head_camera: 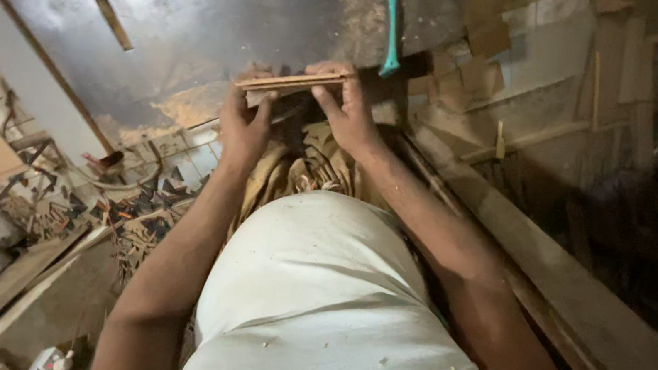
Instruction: The person sorts and stacks small cut wood and fiberboard pieces on a workbench, aligning them into piles by hand. They pick up pieces one at a time, tap a nail with a hammer, and continue arranging the pieces into stacks.
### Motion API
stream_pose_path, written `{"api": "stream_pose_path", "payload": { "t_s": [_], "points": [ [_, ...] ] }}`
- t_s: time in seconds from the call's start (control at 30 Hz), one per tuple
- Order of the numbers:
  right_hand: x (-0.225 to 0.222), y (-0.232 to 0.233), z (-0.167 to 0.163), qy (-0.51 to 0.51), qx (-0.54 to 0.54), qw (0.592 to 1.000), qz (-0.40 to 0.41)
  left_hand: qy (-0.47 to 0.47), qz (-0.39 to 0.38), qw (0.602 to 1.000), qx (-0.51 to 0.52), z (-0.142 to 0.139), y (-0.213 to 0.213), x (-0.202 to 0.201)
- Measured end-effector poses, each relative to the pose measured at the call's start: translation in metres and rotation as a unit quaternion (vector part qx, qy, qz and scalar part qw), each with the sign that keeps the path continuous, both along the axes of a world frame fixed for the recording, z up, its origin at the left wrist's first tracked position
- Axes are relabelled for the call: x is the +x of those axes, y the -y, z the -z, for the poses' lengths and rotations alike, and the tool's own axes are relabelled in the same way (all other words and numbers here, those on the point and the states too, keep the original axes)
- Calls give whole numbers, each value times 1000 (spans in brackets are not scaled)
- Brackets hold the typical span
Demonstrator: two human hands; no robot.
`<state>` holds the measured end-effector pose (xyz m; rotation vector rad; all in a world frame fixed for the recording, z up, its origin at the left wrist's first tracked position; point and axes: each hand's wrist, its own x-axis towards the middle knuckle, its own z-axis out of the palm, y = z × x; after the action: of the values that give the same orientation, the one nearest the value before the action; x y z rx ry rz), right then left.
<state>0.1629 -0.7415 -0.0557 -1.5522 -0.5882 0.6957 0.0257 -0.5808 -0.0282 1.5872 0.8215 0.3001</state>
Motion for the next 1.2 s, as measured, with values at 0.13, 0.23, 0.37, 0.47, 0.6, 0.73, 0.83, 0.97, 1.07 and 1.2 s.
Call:
{"api": "stream_pose_path", "payload": {
  "t_s": [0.13, 0.23, 0.37, 0.47, 0.6, 0.73, 0.83, 0.97, 1.07, 1.2],
  "points": [
    [14, -27, -7, 64, -20, 997, -28, 62, -36, 997, -11, 16, -13, 9],
    [14, -41, -8, -51, -54, 996, -46, 77, -52, 996, 2, 19, -16, 10],
    [3, -51, 1, -2, 43, 999, 6, 54, -35, 993, 97, 15, -17, 7],
    [2, -57, 9, 30, -7, 999, -25, 10, -40, 989, 140, 12, -23, 5],
    [10, -71, 8, 52, -140, 986, -69, -40, -41, 994, 93, 19, -37, -9],
    [4, -101, -16, -35, -110, 986, -120, -10, -127, 992, -25, 33, -58, -57],
    [-18, -134, -38, 234, -97, 934, -252, 67, -303, 925, -220, 42, -82, -93],
    [-52, -183, -39, 319, -79, 896, -298, 34, -307, 906, -291, 41, -123, -140],
    [-72, -209, -20, 359, -84, 886, -282, 6, -311, 904, -294, 44, -144, -148],
    [-85, -233, -2, 330, -87, 893, -294, 3, -289, 940, -179, 54, -169, -162]
  ]
}}
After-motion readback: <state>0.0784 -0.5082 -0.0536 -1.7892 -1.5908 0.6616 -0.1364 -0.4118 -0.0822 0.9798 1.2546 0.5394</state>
